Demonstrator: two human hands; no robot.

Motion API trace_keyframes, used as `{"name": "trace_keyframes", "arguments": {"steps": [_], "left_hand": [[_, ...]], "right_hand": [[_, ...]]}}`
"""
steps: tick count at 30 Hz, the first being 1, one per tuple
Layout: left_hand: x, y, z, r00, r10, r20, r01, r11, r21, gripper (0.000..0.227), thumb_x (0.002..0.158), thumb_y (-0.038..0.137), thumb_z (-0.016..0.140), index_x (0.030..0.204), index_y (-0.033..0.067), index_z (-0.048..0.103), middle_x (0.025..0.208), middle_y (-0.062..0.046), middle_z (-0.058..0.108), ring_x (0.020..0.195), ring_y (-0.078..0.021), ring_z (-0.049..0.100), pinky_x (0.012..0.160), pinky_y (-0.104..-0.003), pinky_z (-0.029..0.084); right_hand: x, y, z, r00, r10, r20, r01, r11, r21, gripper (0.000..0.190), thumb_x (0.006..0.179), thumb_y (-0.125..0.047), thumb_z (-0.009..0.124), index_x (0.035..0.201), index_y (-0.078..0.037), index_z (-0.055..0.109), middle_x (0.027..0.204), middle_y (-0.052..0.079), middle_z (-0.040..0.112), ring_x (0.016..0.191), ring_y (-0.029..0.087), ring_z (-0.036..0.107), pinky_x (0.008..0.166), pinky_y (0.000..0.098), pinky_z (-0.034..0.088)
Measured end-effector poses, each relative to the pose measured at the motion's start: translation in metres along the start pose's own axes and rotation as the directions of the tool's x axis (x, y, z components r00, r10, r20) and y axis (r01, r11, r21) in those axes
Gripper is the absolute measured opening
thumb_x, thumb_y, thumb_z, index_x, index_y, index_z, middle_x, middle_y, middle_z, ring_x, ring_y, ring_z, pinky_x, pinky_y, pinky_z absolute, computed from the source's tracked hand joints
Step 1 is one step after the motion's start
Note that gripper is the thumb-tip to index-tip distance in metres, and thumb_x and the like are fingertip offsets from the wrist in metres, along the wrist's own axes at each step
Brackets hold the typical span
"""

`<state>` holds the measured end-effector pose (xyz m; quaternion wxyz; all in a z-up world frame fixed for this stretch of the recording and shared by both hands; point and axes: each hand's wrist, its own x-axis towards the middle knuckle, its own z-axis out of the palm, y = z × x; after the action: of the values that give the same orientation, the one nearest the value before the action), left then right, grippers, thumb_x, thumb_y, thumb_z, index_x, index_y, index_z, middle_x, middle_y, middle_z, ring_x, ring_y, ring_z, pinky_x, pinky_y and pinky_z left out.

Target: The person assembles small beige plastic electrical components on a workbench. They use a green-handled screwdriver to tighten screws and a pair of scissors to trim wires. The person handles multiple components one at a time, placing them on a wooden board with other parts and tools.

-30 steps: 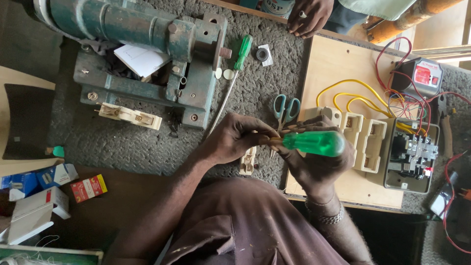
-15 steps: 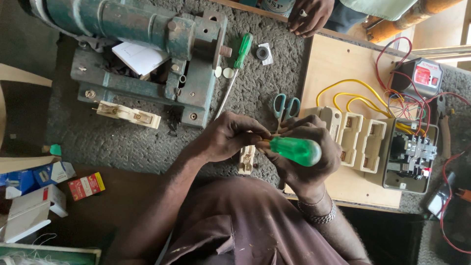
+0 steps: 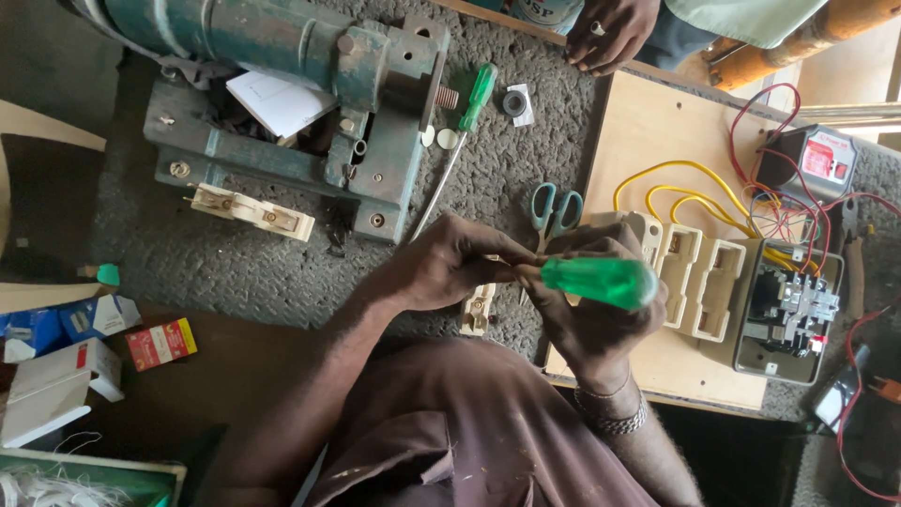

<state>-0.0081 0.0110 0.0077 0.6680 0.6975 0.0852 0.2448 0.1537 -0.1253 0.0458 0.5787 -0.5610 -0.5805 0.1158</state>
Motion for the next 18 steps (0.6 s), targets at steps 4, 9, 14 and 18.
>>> {"name": "trace_keyframes", "arguments": {"steps": [4,9,14,18], "left_hand": [[-0.001,-0.003,0.001,0.999,-0.052,-0.006,0.052,0.998,-0.025,0.022,0.093,0.005,0.073,0.115,0.0057,0.076,0.102,-0.009,0.08,0.089,-0.0136,0.078,0.078,-0.027,0.067],[-0.004,-0.009,0.007,0.992,-0.033,-0.12,0.033,0.999,-0.002,0.016,0.093,-0.001,0.072,0.107,0.0048,0.077,0.099,-0.008,0.08,0.087,-0.0138,0.079,0.08,-0.027,0.069],[-0.007,-0.015,0.013,0.99,0.044,-0.137,-0.05,0.998,-0.04,0.017,0.094,-0.004,0.071,0.105,0.0061,0.079,0.098,-0.008,0.081,0.086,-0.0137,0.079,0.076,-0.026,0.067],[-0.011,-0.026,0.017,0.988,0.065,-0.143,-0.065,0.998,0.004,0.018,0.094,-0.001,0.072,0.108,0.0082,0.08,0.104,-0.008,0.081,0.088,-0.0119,0.079,0.076,-0.024,0.067]], "right_hand": [[-0.012,0.01,-0.006,0.996,-0.008,0.084,0.017,0.994,-0.104,0.084,0.09,-0.004,0.087,0.149,-0.021,0.03,0.119,0.018,0.067,0.107,0.022,0.071,0.096,0.0346,0.057],[0.019,-0.015,-0.007,0.983,0.062,0.176,-0.028,0.982,-0.187,0.037,0.084,-0.005,0.082,0.115,-0.014,0.064,0.101,0.014,0.071,0.098,0.023,0.071,0.087,0.0309,0.059],[0.061,-0.077,-0.004,0.969,0.114,0.217,-0.1,0.992,-0.076,0.044,0.088,-0.024,0.08,0.107,0.005,0.052,0.107,0.018,0.06,0.099,0.03,0.063,0.09,0.0416,0.053],[0.059,-0.091,0.004,0.987,0.092,0.129,-0.117,0.973,0.2,0.037,0.1,-0.03,0.071,0.112,-0.001,0.05,0.099,0.015,0.056,0.081,0.024,0.06,0.072,0.0381,0.054]]}}
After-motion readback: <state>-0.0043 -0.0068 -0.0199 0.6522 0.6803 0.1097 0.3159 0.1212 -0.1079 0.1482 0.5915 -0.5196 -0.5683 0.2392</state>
